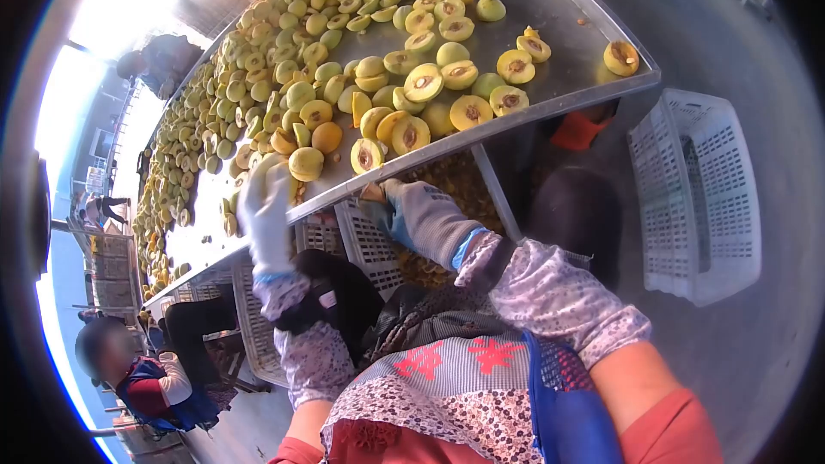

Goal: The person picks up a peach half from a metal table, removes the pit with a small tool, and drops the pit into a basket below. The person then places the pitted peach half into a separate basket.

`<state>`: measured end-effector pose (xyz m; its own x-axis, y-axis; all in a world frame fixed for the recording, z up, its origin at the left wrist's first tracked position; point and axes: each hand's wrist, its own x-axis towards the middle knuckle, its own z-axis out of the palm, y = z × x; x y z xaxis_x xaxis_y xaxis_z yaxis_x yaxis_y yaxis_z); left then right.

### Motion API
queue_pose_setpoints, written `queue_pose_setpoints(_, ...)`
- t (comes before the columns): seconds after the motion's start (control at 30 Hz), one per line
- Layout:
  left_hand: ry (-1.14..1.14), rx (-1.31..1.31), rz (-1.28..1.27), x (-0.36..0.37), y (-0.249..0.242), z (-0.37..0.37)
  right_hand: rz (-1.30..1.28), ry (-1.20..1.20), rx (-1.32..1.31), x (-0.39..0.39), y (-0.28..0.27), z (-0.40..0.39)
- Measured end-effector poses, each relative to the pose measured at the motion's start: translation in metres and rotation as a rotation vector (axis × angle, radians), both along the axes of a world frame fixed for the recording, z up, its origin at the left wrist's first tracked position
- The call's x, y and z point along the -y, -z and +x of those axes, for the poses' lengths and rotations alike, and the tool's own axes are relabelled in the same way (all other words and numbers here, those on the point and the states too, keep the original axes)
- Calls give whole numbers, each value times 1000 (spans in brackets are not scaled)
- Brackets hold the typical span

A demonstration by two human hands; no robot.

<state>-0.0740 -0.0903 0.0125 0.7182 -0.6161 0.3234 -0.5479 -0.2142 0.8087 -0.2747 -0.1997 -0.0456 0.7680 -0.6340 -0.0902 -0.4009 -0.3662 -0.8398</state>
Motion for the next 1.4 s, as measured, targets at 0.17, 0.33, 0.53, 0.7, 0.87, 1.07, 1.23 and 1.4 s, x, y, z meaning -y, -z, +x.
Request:
queue_pose_setpoints(0.17, 260, 401, 438, 80, 44, -26, 233, 178, 411, 20, 29, 6)
queue_pose_setpoints(0.33, 274, 182, 372, 82, 35, -30, 74, 290, 401, 20, 11, 7)
queue_pose_setpoints(0.53, 334, -623, -238, 55, 16, -33, 117, 145, 457, 3, 6, 17)
queue_pose_setpoints(0.7, 338, 460, -86, 44, 21, -35, 92, 112, 311, 4, -6, 20)
queue_pose_setpoints(0.87, 276, 139, -254, 44, 39, -44, 72, 110, 341, -1, 10, 26)
queue_pose_setpoints(1.07, 287, 535, -108, 43, 37, -39, 104, 27, 300, -3, 4, 28)
queue_pose_setpoints(1.23, 178, -1177, -573, 50, 30, -52, 206, 0, 261, -9, 3, 31)
queue_pose_setpoints(1.4, 229, -970, -437, 45, 35, -49, -1, -41, 81, 1, -14, 18)
